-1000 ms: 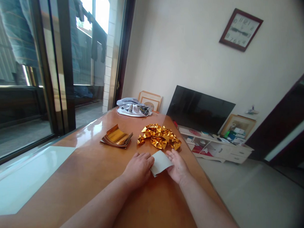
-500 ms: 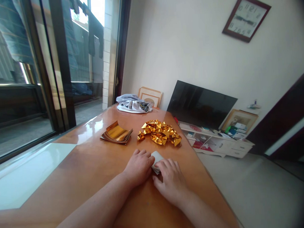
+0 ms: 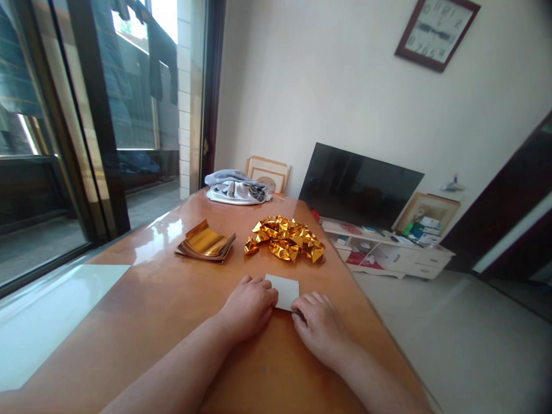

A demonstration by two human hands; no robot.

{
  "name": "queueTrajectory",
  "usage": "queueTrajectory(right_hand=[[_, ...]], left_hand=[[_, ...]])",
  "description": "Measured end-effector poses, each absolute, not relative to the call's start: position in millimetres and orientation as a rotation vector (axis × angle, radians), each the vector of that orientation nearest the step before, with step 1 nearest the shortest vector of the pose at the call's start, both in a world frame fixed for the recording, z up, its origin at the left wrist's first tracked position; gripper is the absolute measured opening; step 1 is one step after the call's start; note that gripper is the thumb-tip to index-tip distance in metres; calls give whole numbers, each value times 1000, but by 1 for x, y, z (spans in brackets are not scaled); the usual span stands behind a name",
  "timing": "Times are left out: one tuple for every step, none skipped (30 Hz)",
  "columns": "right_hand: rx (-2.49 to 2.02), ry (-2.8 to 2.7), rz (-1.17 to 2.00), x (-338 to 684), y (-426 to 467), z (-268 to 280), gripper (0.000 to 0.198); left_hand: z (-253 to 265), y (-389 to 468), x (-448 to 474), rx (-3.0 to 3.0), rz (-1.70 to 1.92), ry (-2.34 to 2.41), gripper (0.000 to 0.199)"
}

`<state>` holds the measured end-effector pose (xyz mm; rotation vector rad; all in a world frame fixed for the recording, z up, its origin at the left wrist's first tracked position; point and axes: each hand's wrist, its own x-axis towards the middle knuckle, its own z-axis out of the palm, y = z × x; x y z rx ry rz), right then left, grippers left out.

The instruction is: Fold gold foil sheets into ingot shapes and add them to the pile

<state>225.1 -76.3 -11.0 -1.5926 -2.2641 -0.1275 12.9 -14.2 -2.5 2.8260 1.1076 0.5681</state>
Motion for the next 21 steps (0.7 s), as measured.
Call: queueTrajectory(right_hand=[[-1586, -2280, -104, 226, -77, -10, 9], [-1578, -2294, -85, 227, -77, -9, 11], [-1570, -2302, -67, 228, -77, -9, 13], [-1562, -2304, -47, 229, -77, -9, 16], [-1553, -2297, -21, 231, -77, -9, 17], [-1544, -2284, 11, 232, -76, -10, 18], [-1535, -2265, 48, 234, -74, -11, 19], [-1529, -2244, 89, 236, -73, -12, 20], [-1527, -2220, 135, 237, -71, -13, 21], [-1529, -2193, 185, 238, -68, -14, 22], [-1534, -2165, 239, 239, -66, -15, 23], [-1543, -2135, 296, 240, -63, -16, 23], [-1555, -2100, 352, 241, -60, -18, 23], [-1573, -2059, 406, 241, -57, -20, 21], [-1598, -2011, 459, 241, -54, -22, 18], [-1628, -1960, 510, 242, -51, -24, 15], [-1659, -1909, 554, 242, -48, -26, 12], [-1686, -1865, 589, 242, -46, -28, 10], [-1703, -1837, 616, 242, -44, -29, 10], [-1713, -1823, 633, 242, -42, -30, 9], [-1714, -1823, 637, 242, -41, -31, 9]], left_hand=[[-3, -15, 13, 2806, 562, 1105, 11], [-4, -15, 13, 2782, 555, 1112, 12], [-4, -15, 13, 2755, 549, 1124, 12], [-4, -15, 13, 2725, 540, 1136, 13], [-3, -15, 12, 2694, 531, 1142, 13], [-3, -15, 12, 2663, 522, 1143, 13], [-2, -14, 11, 2633, 513, 1141, 14], [-1, -13, 10, 2603, 504, 1140, 15], [0, -12, 9, 2575, 494, 1148, 16], [0, -10, 9, 2549, 486, 1164, 18], [1, -8, 8, 2525, 482, 1185, 19], [1, -6, 8, 2501, 477, 1207, 20], [1, -5, 7, 2474, 474, 1229, 20], [0, -3, 7, 2445, 473, 1250, 20], [0, -1, 7, 2415, 472, 1271, 19], [-1, 0, 7, 2385, 472, 1293, 18], [-3, 2, 7, 2357, 472, 1318, 16], [-4, 3, 7, 2334, 474, 1342, 15], [-6, 4, 8, 2317, 479, 1362, 14], [-8, 5, 8, 2305, 484, 1373, 13], [-9, 6, 8, 2298, 491, 1377, 12]])
